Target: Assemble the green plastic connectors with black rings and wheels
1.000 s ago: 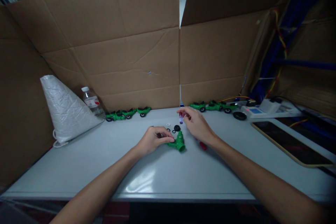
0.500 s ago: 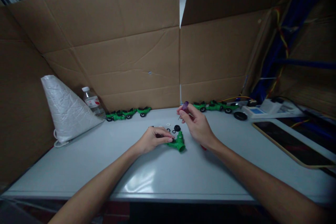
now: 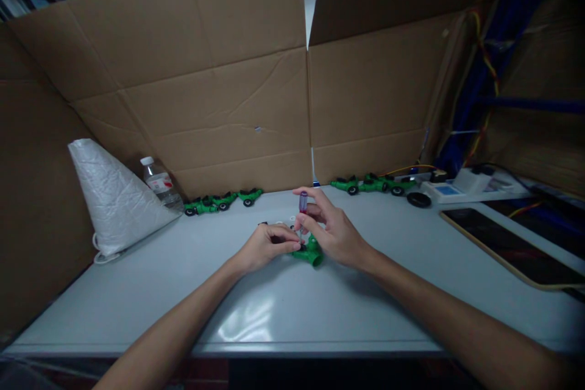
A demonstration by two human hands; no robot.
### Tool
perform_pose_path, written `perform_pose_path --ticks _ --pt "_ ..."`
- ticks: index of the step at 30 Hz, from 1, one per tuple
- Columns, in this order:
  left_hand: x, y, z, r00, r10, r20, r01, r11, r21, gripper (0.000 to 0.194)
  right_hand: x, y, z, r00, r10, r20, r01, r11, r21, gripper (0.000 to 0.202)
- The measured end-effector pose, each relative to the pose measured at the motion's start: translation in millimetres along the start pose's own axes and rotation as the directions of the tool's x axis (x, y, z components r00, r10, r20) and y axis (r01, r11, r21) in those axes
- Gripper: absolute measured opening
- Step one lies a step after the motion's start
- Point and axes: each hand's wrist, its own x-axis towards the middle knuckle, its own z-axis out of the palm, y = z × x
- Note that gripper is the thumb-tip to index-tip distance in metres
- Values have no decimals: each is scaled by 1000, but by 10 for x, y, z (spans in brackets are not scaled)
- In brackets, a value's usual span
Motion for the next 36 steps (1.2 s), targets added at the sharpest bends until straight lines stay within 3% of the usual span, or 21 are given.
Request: perform_pose_path --ticks 26,31,36 --pt "2 32 22 999 -31 6 31 999 -15 36 26 130 28 999 -6 -39 3 997 -78 40" --pt "8 44 17 1000 -27 8 26 999 19 33 65 147 53 997 56 -52 -51 994 91 32" --pt "4 15 9 1000 -25 12 24 999 32 32 122 145 34 991 134 10 -129 923 362 32"
